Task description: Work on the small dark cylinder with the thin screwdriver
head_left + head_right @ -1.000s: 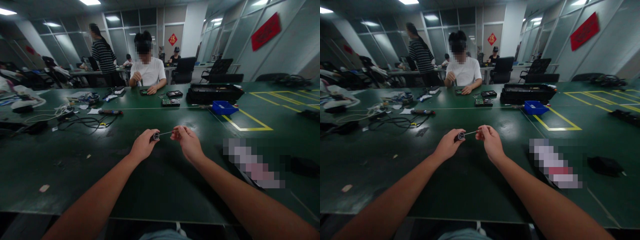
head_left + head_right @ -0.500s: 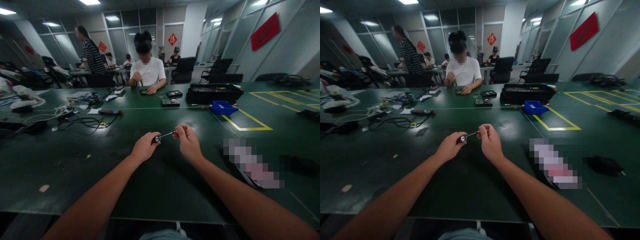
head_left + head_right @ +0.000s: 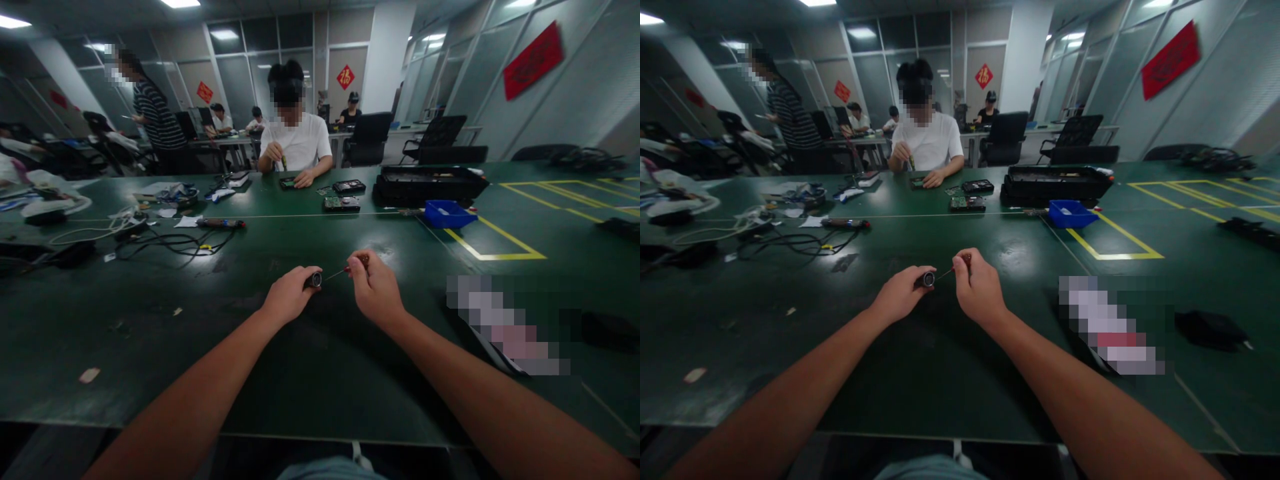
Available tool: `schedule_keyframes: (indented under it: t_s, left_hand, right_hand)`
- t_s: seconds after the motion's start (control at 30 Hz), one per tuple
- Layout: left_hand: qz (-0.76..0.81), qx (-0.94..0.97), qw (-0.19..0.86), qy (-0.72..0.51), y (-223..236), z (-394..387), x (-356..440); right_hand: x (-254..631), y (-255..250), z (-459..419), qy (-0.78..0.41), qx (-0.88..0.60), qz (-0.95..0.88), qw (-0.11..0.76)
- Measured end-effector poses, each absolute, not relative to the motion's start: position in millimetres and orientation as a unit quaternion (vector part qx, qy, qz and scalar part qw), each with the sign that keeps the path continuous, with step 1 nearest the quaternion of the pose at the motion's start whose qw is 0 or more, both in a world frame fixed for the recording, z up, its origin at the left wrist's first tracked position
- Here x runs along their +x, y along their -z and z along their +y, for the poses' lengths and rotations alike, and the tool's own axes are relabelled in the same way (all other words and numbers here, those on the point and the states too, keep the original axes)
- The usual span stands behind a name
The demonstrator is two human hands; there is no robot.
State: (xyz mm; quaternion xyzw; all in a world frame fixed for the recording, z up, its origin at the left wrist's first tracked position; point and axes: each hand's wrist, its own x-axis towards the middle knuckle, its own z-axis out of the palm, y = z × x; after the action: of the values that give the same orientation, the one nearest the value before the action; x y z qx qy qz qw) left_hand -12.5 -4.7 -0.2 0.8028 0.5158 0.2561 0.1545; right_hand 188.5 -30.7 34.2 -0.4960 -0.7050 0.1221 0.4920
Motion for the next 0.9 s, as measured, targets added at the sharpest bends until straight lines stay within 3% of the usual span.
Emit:
schedule_keyframes:
  t_s: [0.33, 0.67, 0.9]
  left_hand:
    - [0.506, 0.812, 0.159, -0.243, 0.8, -3.8, -11.2]
    - [0.502, 0.825, 0.141, -0.22, 3.1, -3.0, -13.9]
    - [0.522, 0.803, 0.146, -0.247, 0.8, -4.4, -14.0]
  right_hand:
    - [187.5, -30.3, -29.8, -0.152, -0.475, -0.704, 0.505]
    - [189.3, -33.1, -26.2, -0.081, -0.518, -0.732, 0.435]
    - [191.7, -37.3, -25.1, -0.037, -0.535, -0.725, 0.432]
